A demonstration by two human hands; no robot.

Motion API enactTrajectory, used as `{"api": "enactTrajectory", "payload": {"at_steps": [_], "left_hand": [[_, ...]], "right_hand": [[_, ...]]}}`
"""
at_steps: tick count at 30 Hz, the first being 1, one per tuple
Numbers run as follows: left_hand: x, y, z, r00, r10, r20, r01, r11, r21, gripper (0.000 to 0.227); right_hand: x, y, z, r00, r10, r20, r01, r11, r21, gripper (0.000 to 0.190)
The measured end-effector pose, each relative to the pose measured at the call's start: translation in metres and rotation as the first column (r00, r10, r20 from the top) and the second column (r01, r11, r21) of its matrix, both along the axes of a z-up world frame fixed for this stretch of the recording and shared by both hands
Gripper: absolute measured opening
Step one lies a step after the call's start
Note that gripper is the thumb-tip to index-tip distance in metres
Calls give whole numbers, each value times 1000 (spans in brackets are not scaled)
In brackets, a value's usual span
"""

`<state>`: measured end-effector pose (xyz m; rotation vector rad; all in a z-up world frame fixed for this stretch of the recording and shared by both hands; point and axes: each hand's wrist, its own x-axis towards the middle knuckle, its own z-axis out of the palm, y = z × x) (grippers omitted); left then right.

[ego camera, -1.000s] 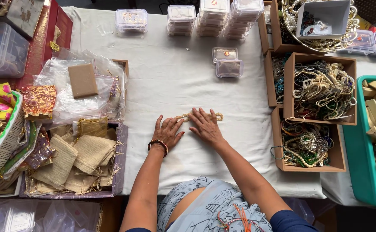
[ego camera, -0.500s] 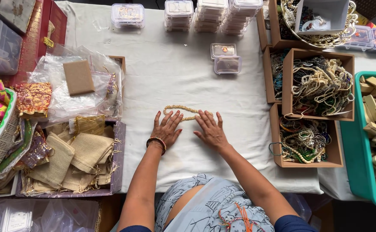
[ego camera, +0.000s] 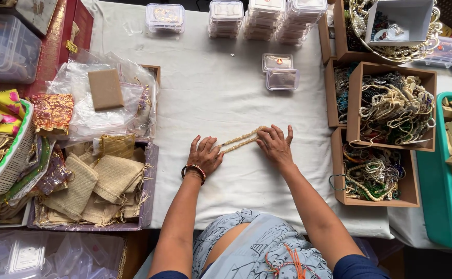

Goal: The person folds a small beige fabric pouch and places it into a clear plastic container. They then pick up a beaded necklace, straighten it on the table, and place it into a clear plastic bag. Finally, they fold another beige pouch and place it into a plastic container.

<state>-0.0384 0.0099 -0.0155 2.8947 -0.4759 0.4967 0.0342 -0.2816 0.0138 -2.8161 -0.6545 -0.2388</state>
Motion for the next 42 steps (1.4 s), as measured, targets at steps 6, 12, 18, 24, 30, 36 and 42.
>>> {"api": "enactTrajectory", "payload": {"at_steps": [6,12,18,24,30,36,42], "left_hand": [[-2,-2,11,994,109,-25,-110,994,-30,26],[0,-1,21,999,41,6,-41,999,-33,45],[0,1,7,998,64,-20,-65,996,-57,35],[-3,-1,6,986,122,-112,-126,991,-36,32],[3,1,18,974,91,-209,-116,987,-111,38],[-2,6,27,989,-43,-139,15,980,-199,60],[0,10,33,992,-40,-122,0,950,-312,49]], "right_hand": [[-21,-21,-22,927,-293,-233,322,942,96,25],[-33,61,-14,999,-39,22,36,989,143,70],[-35,77,-5,962,258,-92,-270,950,-156,82],[-15,-26,-18,988,140,-58,-149,971,-188,75],[-20,-7,-24,991,-130,7,130,991,41,45],[-35,106,35,982,27,-189,-55,988,-142,54],[-62,113,31,908,417,-49,-420,902,-97,61]]}}
